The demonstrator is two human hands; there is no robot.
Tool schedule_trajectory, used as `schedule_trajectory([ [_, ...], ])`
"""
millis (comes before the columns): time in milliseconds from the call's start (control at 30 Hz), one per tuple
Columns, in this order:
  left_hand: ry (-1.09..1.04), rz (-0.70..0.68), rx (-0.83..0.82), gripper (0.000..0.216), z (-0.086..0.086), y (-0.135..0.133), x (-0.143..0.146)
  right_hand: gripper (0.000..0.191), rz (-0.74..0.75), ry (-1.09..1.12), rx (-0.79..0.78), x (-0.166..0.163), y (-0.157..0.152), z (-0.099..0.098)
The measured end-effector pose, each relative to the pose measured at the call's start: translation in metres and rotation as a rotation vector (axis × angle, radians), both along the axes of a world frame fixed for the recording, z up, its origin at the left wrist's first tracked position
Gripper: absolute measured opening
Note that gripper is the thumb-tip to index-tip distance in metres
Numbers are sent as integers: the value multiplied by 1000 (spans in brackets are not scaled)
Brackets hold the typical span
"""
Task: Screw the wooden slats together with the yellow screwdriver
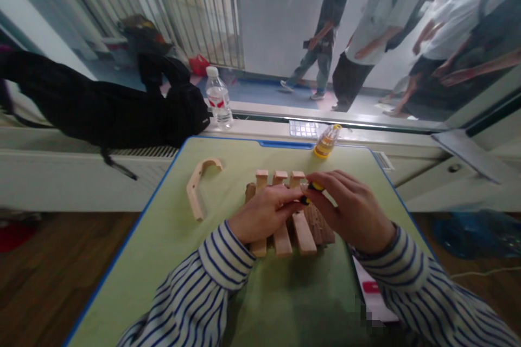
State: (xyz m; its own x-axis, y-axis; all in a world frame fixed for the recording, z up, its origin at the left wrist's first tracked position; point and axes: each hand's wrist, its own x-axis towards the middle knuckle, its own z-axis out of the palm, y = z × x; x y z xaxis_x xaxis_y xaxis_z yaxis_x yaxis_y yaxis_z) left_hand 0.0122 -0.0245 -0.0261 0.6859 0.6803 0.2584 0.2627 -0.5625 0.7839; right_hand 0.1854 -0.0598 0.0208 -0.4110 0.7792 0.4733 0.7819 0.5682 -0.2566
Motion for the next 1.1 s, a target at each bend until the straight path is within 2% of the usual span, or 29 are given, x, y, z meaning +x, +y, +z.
schedule_trajectory([
  [367, 24, 87, 30, 19, 3, 0, 2, 21, -2, 44, -47, 1, -4, 3],
  [600, 22, 76, 5, 16, 3, 0, 1, 38, 130, 1, -139, 3, -6, 23],
  [733, 19, 82, 9, 15, 3, 0, 1, 32, 189, -76, -171, 5, -6, 32],
  [900, 41, 77, 34, 14, 2, 1, 1, 23, 178, -93, -166, 6, -1, 29],
  [1100, 34, 40, 62, 16, 4, 0, 1, 22, 124, -96, -116, 6, -1, 20],
])
